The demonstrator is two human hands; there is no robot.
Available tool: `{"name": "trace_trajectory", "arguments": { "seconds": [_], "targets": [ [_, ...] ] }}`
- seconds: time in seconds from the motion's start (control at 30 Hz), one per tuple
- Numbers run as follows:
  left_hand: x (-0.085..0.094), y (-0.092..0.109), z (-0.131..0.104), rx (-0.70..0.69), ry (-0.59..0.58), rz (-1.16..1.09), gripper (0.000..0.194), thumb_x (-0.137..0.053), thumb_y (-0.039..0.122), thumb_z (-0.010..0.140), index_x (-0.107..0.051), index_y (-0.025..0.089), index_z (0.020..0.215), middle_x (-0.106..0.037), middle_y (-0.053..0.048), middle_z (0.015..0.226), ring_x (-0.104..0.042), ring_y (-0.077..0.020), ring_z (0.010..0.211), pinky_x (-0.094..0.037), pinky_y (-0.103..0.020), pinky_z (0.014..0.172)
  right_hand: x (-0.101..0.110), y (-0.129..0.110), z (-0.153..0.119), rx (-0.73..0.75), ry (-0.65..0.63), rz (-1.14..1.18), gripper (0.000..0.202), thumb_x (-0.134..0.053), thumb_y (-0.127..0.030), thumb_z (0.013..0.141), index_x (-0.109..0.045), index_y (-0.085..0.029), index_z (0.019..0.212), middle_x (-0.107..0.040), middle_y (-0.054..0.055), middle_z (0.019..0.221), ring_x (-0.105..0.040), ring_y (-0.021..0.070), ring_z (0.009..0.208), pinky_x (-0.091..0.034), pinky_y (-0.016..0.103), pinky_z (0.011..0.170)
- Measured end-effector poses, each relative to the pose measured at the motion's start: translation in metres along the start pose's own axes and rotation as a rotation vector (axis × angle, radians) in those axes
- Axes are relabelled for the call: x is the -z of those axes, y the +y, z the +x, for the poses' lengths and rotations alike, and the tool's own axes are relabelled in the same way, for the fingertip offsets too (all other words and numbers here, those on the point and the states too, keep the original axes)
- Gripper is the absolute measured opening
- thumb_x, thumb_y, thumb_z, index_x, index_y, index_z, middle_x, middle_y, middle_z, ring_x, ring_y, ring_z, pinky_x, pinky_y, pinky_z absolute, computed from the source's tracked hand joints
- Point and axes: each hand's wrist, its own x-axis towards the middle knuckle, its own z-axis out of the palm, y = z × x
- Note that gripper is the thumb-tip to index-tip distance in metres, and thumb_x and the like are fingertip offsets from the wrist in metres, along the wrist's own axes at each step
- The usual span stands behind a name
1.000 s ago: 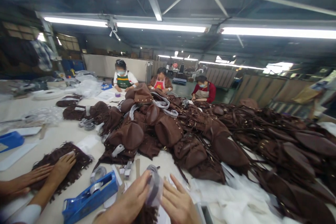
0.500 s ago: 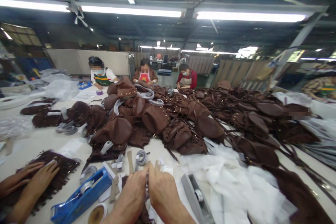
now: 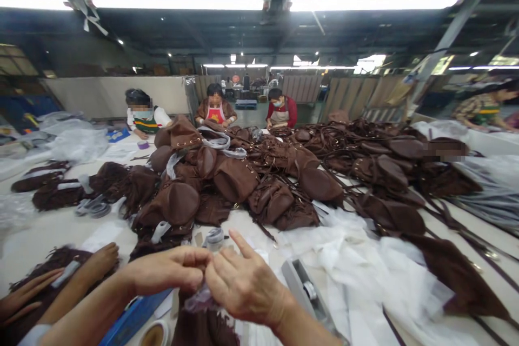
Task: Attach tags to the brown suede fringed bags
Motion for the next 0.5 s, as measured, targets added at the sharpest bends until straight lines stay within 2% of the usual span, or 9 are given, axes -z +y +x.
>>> {"name": "trace_trajectory", "arguments": {
  "seconds": [0.1, 0.2, 0.27, 0.33, 0.5],
  "targets": [
    [0.012, 0.028, 0.006, -0.029, -0.074, 0.214, 0.021, -0.070, 0.033, 0.072, -0.068, 0.015, 0.081, -0.051, 0.003, 0.069, -0.042, -0.0122, 0.066, -0.033, -0.023, 0.063, 0.011, 0.020, 0.021, 0.100, 0.051, -0.041, 0.027, -0.036, -0.011, 0.095, -0.063, -0.013, 0.094, -0.072, 0.004, 0.081, -0.067, 0.0174, 0.092, -0.021, 0.049, 0.119],
    [0.013, 0.041, 0.009, -0.175, -0.031, 0.128, 0.030, -0.074, 0.038, 0.069, -0.070, 0.015, 0.088, -0.062, -0.001, 0.081, -0.053, -0.0182, 0.081, -0.039, -0.027, 0.076, 0.026, 0.039, 0.043, 0.138, 0.150, -0.105, 0.024, -0.040, -0.012, 0.095, -0.063, -0.013, 0.097, -0.075, 0.006, 0.095, -0.066, 0.0194, 0.105, -0.018, 0.052, 0.119],
    [0.008, 0.042, 0.009, -0.320, 0.036, -0.043, 0.040, -0.075, 0.041, 0.069, -0.069, 0.016, 0.099, -0.065, -0.003, 0.092, -0.056, -0.0199, 0.088, -0.040, -0.028, 0.080, 0.035, 0.050, 0.056, 0.132, 0.193, -0.145, 0.023, -0.040, -0.013, 0.096, -0.063, -0.013, 0.098, -0.075, 0.006, 0.099, -0.066, 0.0189, 0.107, -0.017, 0.052, 0.119],
    [0.002, 0.040, 0.007, -0.424, 0.093, -0.163, 0.045, -0.075, 0.044, 0.071, -0.066, 0.017, 0.107, -0.067, -0.004, 0.095, -0.059, -0.0179, 0.086, -0.042, -0.027, 0.077, 0.039, 0.058, 0.066, 0.134, 0.205, -0.179, 0.023, -0.041, -0.014, 0.096, -0.063, -0.012, 0.100, -0.075, 0.007, 0.102, -0.066, 0.0189, 0.107, -0.015, 0.053, 0.119],
    [-0.010, 0.029, -0.008, -0.436, 0.151, -0.210, 0.036, -0.070, 0.040, 0.080, -0.067, 0.015, 0.105, -0.067, -0.003, 0.079, -0.063, -0.0164, 0.079, -0.044, -0.027, 0.077, 0.039, 0.061, 0.079, 0.202, 0.215, -0.204, 0.020, -0.042, -0.015, 0.096, -0.062, -0.012, 0.100, -0.075, 0.006, 0.106, -0.066, 0.0195, 0.107, -0.011, 0.055, 0.119]
  ]
}}
